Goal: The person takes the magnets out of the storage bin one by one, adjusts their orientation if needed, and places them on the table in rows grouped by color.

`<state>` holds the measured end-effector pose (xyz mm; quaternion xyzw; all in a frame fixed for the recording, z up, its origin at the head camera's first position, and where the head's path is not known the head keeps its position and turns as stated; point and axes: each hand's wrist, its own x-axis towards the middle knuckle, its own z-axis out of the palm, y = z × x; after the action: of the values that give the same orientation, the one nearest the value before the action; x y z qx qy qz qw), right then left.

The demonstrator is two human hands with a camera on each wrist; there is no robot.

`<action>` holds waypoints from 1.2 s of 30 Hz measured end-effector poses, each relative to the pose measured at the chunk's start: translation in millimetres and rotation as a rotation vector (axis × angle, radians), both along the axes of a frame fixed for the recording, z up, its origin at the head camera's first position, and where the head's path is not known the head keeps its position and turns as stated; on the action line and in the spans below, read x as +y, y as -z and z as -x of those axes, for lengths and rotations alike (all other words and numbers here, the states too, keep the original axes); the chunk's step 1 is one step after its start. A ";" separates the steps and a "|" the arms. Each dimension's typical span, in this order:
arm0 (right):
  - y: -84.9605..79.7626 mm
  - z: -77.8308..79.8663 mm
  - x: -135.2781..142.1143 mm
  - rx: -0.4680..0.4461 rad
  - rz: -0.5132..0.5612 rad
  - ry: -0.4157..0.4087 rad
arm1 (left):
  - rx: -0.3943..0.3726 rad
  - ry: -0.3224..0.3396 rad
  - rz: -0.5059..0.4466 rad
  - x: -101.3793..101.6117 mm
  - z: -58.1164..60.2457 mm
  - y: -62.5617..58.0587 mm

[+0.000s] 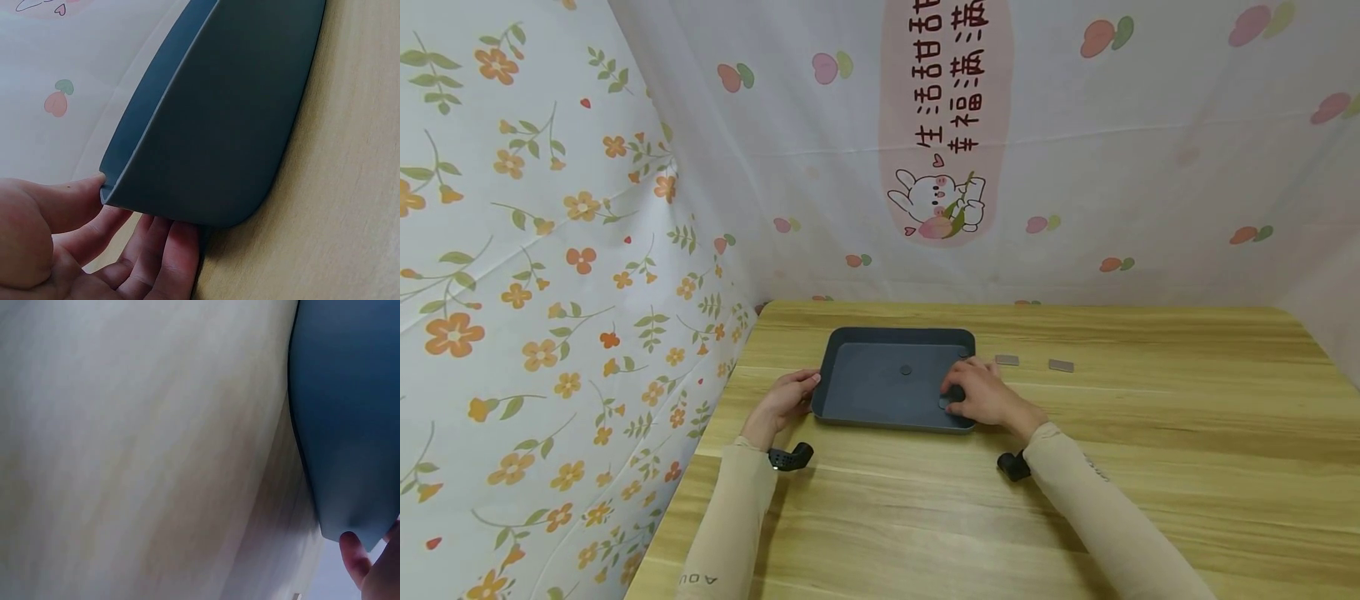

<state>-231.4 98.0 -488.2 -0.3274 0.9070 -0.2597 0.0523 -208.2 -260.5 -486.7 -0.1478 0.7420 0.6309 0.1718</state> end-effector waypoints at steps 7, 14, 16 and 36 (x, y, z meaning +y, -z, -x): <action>-1.8 -2.0 -3.0 -0.012 -0.038 0.007 | 0.000 0.004 -0.002 0.7 0.0 -1.0; -0.7 -1.4 -4.0 -0.017 -0.056 0.016 | 0.000 -0.001 -0.004 0.3 1.1 -1.1; -0.1 -1.2 -4.3 -0.020 -0.059 0.019 | 0.003 0.001 -0.003 -0.1 1.2 -0.7; -3.8 -1.6 -7.4 -0.060 -0.070 0.035 | -0.003 -0.013 -0.011 0.6 -0.4 -0.1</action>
<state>-229.9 90.6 -484.3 -0.3017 0.9191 -0.2383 0.0865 -207.9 -259.8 -486.7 -0.1524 0.7373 0.6359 0.1696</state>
